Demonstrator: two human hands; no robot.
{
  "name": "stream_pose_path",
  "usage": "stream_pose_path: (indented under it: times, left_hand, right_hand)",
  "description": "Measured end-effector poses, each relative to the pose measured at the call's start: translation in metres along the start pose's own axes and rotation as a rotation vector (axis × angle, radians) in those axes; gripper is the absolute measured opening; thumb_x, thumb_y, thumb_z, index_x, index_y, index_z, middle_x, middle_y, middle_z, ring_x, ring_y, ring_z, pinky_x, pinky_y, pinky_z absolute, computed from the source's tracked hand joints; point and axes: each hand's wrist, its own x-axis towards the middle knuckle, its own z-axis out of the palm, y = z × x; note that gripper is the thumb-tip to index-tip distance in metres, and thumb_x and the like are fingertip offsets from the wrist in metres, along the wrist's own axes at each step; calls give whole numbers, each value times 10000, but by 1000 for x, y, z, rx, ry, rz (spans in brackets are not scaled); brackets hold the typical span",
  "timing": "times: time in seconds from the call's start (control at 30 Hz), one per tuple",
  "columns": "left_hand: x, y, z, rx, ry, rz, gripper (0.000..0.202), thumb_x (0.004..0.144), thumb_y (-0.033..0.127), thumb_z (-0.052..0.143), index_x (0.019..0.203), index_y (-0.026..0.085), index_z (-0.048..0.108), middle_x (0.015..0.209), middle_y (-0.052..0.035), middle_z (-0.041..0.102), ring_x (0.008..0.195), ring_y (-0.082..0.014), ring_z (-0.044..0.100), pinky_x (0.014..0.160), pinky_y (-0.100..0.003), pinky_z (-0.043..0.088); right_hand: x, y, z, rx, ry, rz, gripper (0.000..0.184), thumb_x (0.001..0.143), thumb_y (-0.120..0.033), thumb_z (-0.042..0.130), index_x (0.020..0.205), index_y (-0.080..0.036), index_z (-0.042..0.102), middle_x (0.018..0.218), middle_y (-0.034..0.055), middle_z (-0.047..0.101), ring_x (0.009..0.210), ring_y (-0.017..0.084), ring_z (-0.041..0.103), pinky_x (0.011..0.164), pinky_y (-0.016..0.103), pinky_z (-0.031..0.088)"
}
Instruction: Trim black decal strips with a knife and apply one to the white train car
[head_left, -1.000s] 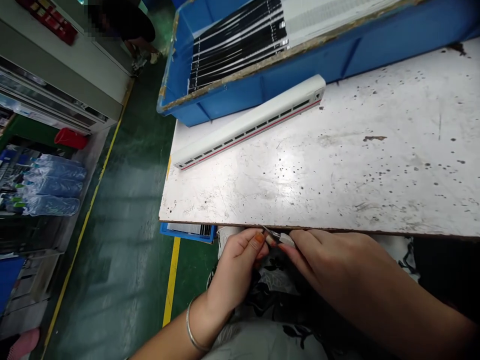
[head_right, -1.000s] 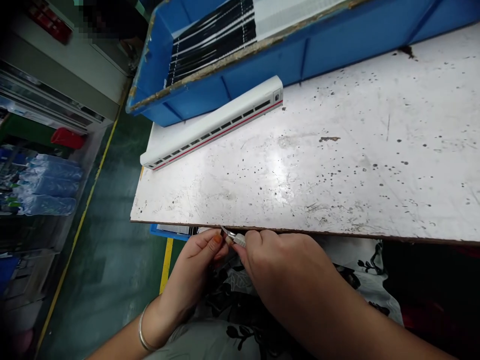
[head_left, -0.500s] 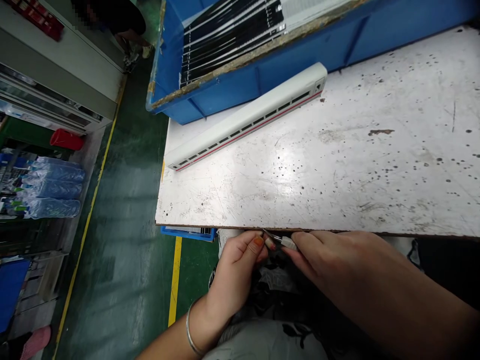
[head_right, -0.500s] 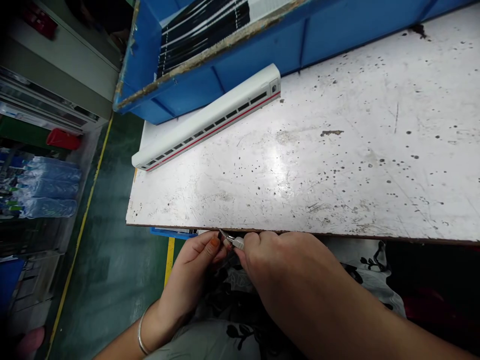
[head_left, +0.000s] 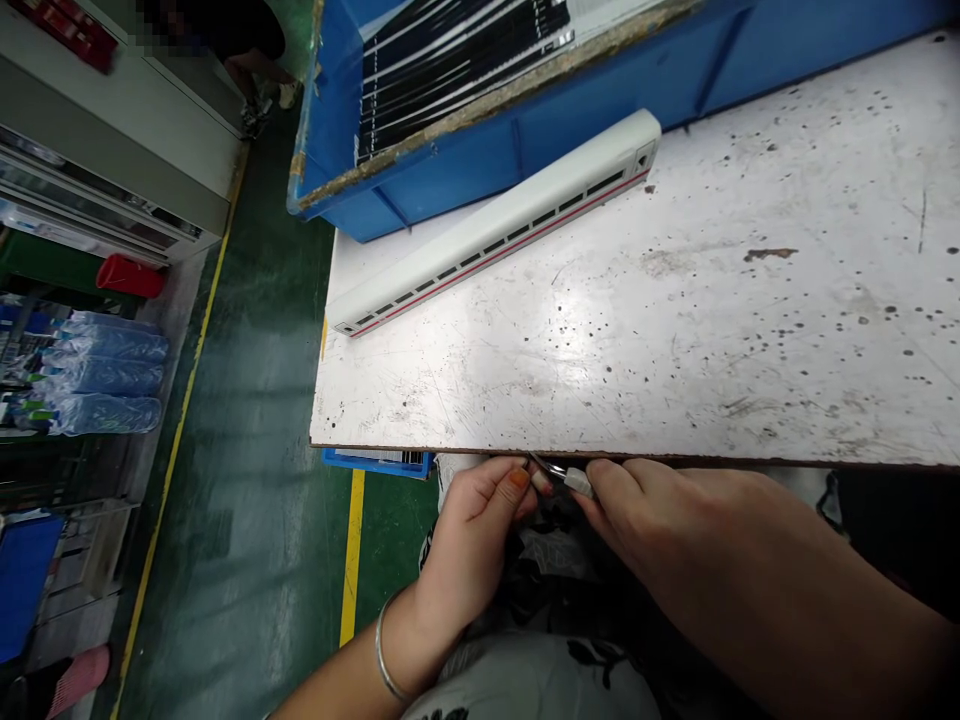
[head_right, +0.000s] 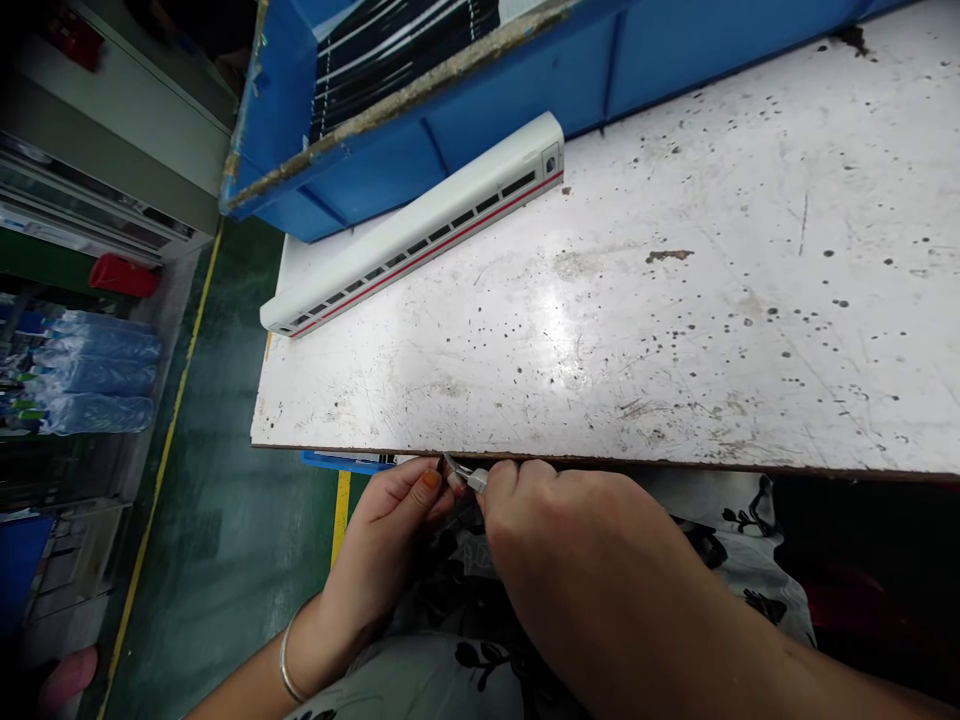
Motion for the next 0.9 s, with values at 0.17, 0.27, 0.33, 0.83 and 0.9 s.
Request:
stream_pose_path:
  times: [0.17,0.27,0.33,0.83,0.9]
  left_hand:
    - [0,-1,1,-29,0,-24,316,965,355,542,722,158,588,647,26,459,619,-113,365,597,-240,297]
    - [1,-1,0,-9,12,-15,321,957,352,553,701,162,581,651,22,472,626,-117,379,600,-243,302]
    - [1,-2,0,4,16,-6,330,958,350,550,687,163,578,640,25,463,621,-117,376,595,-243,300]
    - [2,2,1,-46,-3,-16,299,944,343,570,724,145,621,624,23,460,603,-106,370,577,-217,317]
    - [2,1,0,-49,1,-12,297,942,341,573,727,143,627,637,17,479,616,-108,390,589,-214,330]
  right_hand:
    - [0,4,1,47,-17,24,251,609,-5,624,714,-230,588,610,-14,531,423,182,492,455,316,164]
    - [1,10,0,117,-34,-10,259,628,-1,606,734,-236,603,611,-27,545,421,168,500,445,311,176]
    - [1,12,-1,152,-50,-31,257,631,-7,603,737,-241,605,611,-30,549,418,165,503,436,308,188]
    - [1,3,-3,-24,40,-60,227,577,-6,581,674,-210,559,595,25,513,401,199,507,375,314,296]
    - [1,6,-2,17,24,-49,254,580,13,591,696,-212,575,603,3,521,394,181,497,393,306,262]
